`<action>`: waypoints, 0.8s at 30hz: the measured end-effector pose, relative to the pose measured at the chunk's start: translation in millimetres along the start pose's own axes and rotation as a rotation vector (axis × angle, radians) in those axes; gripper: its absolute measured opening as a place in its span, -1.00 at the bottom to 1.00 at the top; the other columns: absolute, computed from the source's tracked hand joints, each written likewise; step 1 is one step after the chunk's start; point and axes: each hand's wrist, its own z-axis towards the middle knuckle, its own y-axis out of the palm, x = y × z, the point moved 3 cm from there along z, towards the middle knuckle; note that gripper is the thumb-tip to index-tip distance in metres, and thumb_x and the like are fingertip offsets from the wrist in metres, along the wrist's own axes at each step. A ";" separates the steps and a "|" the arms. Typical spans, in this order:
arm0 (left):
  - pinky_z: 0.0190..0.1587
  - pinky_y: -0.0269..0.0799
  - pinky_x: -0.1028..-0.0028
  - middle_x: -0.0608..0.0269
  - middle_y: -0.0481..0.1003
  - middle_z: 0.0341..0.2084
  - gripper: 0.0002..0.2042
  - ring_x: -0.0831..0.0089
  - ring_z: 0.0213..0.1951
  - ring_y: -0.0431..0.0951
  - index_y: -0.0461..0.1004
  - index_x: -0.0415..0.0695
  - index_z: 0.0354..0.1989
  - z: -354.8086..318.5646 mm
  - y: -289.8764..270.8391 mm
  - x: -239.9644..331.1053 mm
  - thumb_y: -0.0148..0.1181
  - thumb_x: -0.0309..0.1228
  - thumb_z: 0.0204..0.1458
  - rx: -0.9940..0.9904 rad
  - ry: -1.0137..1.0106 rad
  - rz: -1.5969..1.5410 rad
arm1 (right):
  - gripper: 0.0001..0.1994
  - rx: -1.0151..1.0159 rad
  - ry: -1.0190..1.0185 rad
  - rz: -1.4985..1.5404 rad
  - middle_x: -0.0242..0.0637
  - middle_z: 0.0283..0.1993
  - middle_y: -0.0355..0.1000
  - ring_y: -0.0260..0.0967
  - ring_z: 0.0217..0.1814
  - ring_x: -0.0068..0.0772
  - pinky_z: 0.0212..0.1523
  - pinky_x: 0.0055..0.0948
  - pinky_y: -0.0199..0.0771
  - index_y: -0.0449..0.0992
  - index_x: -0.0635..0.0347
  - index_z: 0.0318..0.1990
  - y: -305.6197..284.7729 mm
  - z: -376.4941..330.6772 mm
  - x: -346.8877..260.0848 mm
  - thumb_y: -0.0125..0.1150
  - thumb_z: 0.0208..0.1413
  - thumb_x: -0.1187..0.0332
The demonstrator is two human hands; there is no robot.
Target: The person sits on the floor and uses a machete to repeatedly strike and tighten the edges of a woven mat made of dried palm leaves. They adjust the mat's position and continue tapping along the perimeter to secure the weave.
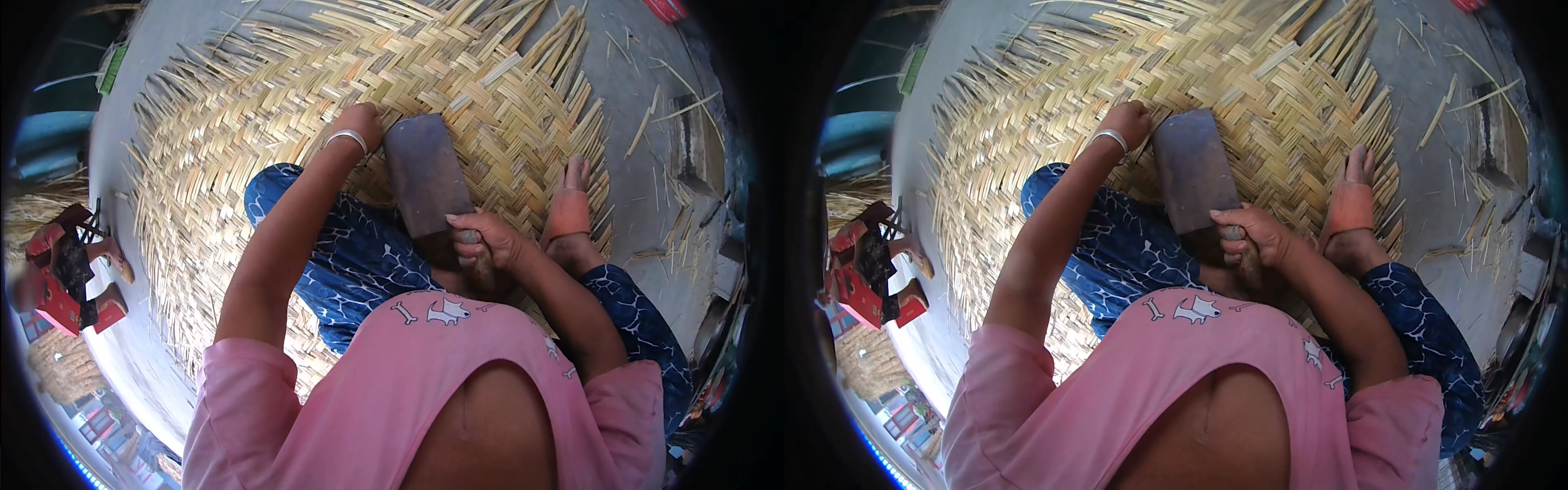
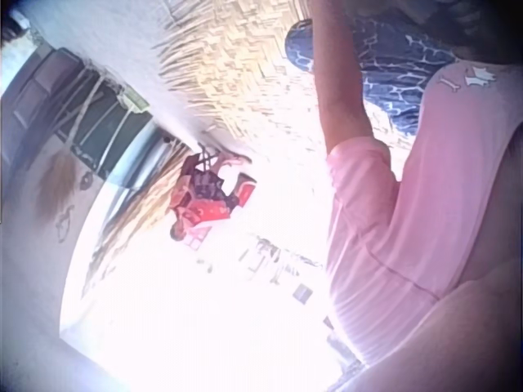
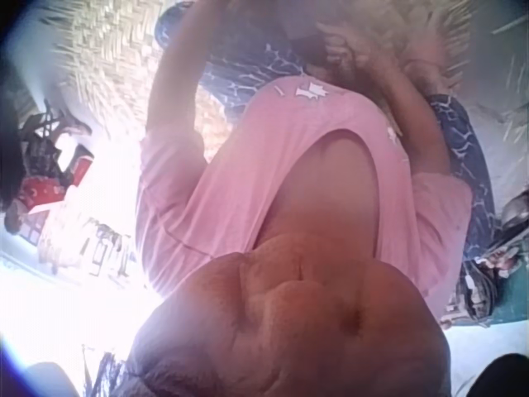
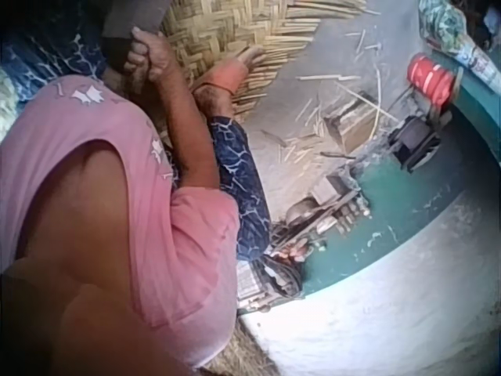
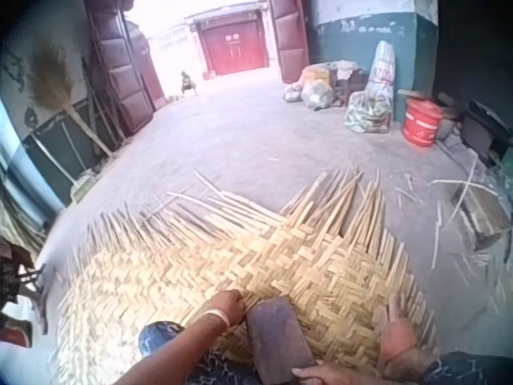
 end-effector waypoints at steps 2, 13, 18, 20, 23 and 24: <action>-0.10 0.44 0.28 -0.05 0.57 -0.36 -0.72 0.06 -0.24 0.56 0.58 -0.20 -0.31 8.8 4.1 -9.1 0.07 -0.28 -0.07 -0.024 -0.018 -0.003 | -0.79 -0.048 0.022 0.016 -0.55 -0.73 0.09 -0.01 -0.79 -0.66 -0.67 -0.51 0.08 0.27 -0.03 -0.50 -4.2 0.4 0.5 0.10 0.18 0.31; -0.29 0.46 0.37 0.04 0.57 -0.51 -0.60 0.28 -0.44 0.58 0.59 -0.23 -0.37 5.1 -3.1 -2.2 0.20 -0.06 -0.06 -0.133 -0.179 -0.174 | -0.72 -0.033 0.034 -0.050 -0.53 -0.72 0.10 -0.01 -0.79 -0.65 -0.66 -0.50 0.10 0.25 -0.01 -0.57 1.7 -8.9 -2.6 0.07 0.20 0.29; -0.26 0.45 0.35 0.02 0.57 -0.49 -0.55 0.26 -0.40 0.58 0.58 -0.22 -0.35 -5.5 -16.1 14.4 0.16 0.00 -0.03 -0.175 -0.223 -0.220 | -0.74 -0.011 0.060 -0.052 -0.51 -0.72 0.11 -0.01 -0.79 -0.64 -0.67 -0.48 0.11 0.25 0.00 -0.54 1.4 -12.1 -3.8 0.09 0.18 0.30; -0.20 0.44 0.32 0.01 0.57 -0.43 -0.57 0.21 -0.33 0.58 0.58 -0.19 -0.31 -5.3 -12.8 11.3 0.12 -0.01 -0.02 -0.162 -0.181 -0.155 | -0.76 0.094 0.035 -0.128 -0.52 -0.72 0.10 -0.02 -0.79 -0.65 -0.69 -0.51 0.10 0.26 0.02 -0.52 6.3 -24.4 -9.5 0.10 0.17 0.31; -0.11 0.42 0.28 -0.01 0.57 -0.34 -0.61 0.13 -0.23 0.56 0.58 -0.14 -0.26 -9.4 -14.9 15.1 0.06 -0.06 0.00 -0.150 -0.144 -0.082 | -0.81 0.288 -0.021 -0.302 -0.52 -0.71 0.12 0.02 -0.79 -0.65 -0.72 -0.55 0.09 0.30 0.09 -0.45 23.4 -49.4 -21.5 0.13 0.15 0.31; -0.08 0.41 0.27 -0.02 0.56 -0.31 -0.63 0.10 -0.20 0.55 0.57 -0.13 -0.25 -11.3 -16.9 16.8 0.05 -0.09 0.00 -0.144 -0.138 -0.062 | -0.82 0.355 -0.042 -0.374 -0.52 -0.70 0.13 0.03 -0.79 -0.65 -0.73 -0.56 0.09 0.32 0.12 -0.43 28.1 -55.0 -27.2 0.14 0.14 0.31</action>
